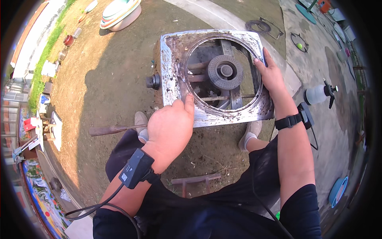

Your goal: The person is using a piece of metal to scrape rust and clean a gas stove burner housing.

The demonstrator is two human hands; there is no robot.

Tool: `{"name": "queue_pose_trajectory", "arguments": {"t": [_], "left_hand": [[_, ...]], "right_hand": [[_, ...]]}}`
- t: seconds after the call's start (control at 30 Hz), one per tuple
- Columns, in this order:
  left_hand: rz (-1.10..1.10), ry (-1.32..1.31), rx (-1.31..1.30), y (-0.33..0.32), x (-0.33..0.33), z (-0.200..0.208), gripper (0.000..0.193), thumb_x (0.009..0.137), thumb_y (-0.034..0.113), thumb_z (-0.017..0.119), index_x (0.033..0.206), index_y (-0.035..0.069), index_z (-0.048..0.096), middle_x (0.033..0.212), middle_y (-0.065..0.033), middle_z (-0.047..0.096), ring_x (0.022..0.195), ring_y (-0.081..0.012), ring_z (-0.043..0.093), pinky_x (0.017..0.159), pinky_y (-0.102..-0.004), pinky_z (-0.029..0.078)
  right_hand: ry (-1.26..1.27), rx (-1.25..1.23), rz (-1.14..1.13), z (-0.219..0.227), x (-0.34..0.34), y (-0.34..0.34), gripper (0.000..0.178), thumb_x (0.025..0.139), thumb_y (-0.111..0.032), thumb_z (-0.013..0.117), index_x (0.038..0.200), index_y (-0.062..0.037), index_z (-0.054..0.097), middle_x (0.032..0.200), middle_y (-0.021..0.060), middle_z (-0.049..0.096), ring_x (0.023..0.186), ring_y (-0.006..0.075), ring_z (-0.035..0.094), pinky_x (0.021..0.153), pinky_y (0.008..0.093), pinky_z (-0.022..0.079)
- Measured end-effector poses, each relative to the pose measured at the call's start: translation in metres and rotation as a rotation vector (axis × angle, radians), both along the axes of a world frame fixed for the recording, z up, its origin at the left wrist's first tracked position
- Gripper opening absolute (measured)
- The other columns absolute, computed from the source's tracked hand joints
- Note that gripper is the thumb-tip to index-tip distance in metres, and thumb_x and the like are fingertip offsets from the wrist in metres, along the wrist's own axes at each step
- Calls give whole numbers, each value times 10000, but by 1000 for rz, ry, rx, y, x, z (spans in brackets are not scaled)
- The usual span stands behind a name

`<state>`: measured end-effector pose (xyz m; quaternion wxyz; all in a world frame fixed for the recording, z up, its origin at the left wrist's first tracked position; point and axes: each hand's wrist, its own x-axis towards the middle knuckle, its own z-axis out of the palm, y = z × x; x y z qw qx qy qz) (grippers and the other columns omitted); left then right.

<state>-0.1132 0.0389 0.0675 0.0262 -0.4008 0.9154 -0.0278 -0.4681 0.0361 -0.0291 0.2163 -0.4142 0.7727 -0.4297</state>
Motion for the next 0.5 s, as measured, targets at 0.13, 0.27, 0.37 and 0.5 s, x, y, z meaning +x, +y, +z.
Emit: {"name": "queue_pose_trajectory", "arguments": {"t": [0.13, 0.27, 0.37, 0.5], "left_hand": [[52, 50, -45, -23, -15, 8, 514, 897, 122, 673, 1407, 59, 673, 877, -100, 693, 744, -309, 723, 659, -457, 587], [11, 29, 11, -10, -4, 0, 548, 888, 171, 700, 1431, 105, 671, 892, -89, 692, 746, -300, 723, 665, -442, 589], [10, 18, 22, -4, 5, 3, 562, 879, 171, 712, 1438, 124, 670, 901, -87, 691, 754, -296, 723, 666, -440, 586], [37, 89, -9, -34, -16, 4, 588, 852, 164, 742, 1435, 134, 674, 908, -73, 692, 763, -295, 721, 662, -447, 581]], "right_hand": [[-93, -68, 5, 1, 11, -5, 782, 1011, -347, 725, 1645, -24, 401, 1518, 231, 613, 1392, 293, 604, 1152, 347, 435], [-6, -58, -7, -3, 0, 3, 779, 1012, -343, 725, 1644, -21, 403, 1509, 227, 620, 1380, 282, 609, 1148, 340, 435], [-64, -34, 17, 7, 9, 2, 776, 1014, -345, 721, 1643, -19, 404, 1518, 227, 612, 1390, 277, 600, 1156, 337, 428], [-61, -42, -1, 4, 10, 0, 769, 1015, -341, 721, 1645, -31, 406, 1525, 230, 606, 1398, 278, 596, 1157, 338, 428]]}}
